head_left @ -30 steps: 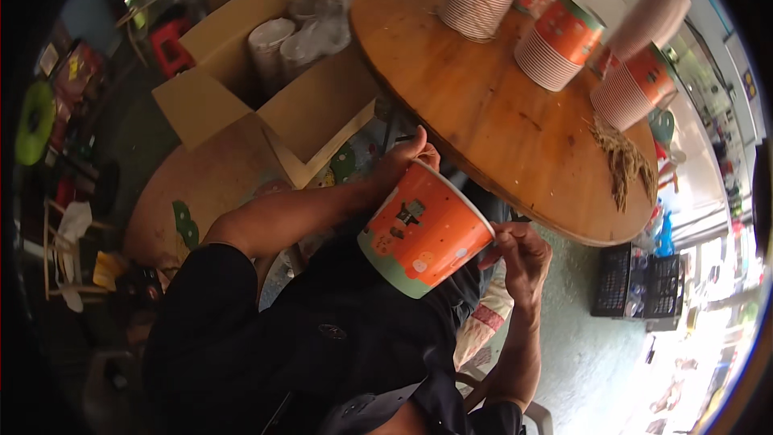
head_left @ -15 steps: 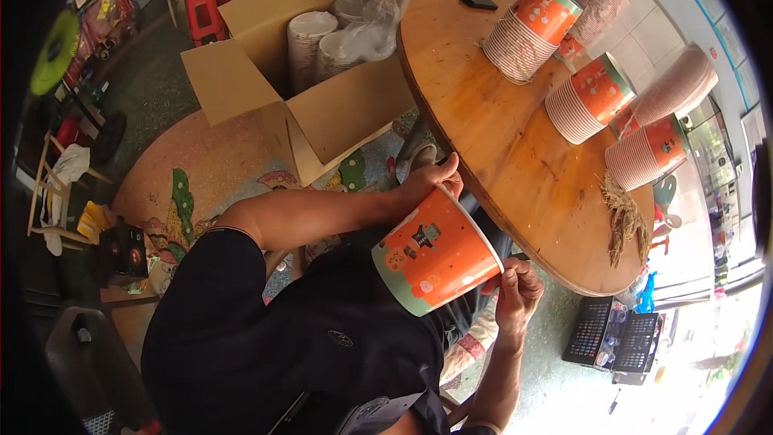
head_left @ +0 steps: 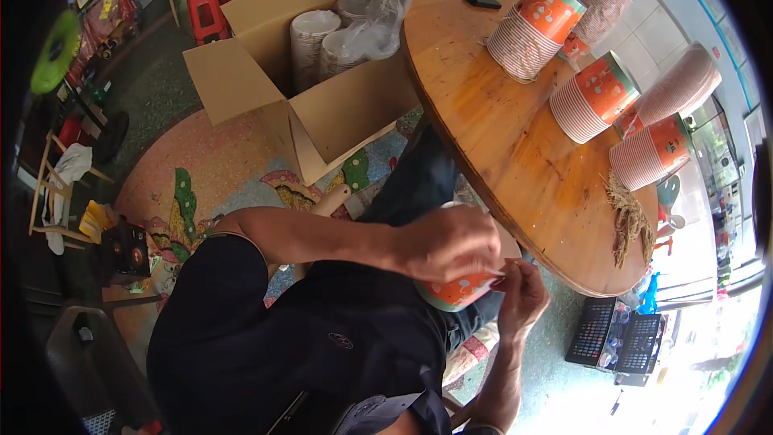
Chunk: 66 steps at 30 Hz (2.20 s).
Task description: Attaching thin strings to the rims of illustrated paper cups for packaging or display.
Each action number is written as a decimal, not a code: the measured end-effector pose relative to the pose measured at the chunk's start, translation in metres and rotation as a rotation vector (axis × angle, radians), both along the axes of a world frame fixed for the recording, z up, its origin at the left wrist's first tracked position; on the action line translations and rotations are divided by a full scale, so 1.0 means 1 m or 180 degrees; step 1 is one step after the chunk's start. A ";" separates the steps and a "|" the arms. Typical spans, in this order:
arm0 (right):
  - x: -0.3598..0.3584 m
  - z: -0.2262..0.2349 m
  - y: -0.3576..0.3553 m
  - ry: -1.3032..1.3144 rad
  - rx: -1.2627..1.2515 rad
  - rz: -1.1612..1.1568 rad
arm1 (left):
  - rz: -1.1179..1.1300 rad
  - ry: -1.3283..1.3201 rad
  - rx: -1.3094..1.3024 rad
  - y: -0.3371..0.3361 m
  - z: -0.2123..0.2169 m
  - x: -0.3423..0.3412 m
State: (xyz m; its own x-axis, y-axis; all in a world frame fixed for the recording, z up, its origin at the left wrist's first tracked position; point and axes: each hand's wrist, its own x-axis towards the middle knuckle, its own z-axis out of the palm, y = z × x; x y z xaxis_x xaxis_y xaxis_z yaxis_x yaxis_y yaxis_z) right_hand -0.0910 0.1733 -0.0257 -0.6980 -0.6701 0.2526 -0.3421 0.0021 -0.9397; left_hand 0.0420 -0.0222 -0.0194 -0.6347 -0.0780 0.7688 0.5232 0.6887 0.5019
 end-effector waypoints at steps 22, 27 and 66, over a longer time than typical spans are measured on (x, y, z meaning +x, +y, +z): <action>-0.020 0.009 0.008 -0.0609 -0.0967 0.0021 | -0.0900 -0.2466 0.1429 -0.062 0.005 0.005; -0.012 0.010 0.007 -0.0695 -0.0290 0.0390 | -0.0866 -0.2695 0.1536 -0.049 0.011 0.005; 0.005 0.009 0.001 -0.0394 0.1208 0.0827 | -0.0086 -0.2039 -0.0180 -0.009 0.008 0.008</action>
State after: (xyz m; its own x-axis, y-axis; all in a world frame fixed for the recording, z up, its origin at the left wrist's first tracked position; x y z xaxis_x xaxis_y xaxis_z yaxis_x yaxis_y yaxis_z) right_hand -0.0863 0.1743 -0.0171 -0.5045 -0.8552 -0.1184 -0.2621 0.2824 -0.9228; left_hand 0.0501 -0.0311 -0.0112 -0.9706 -0.0259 0.2392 0.1495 0.7140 0.6840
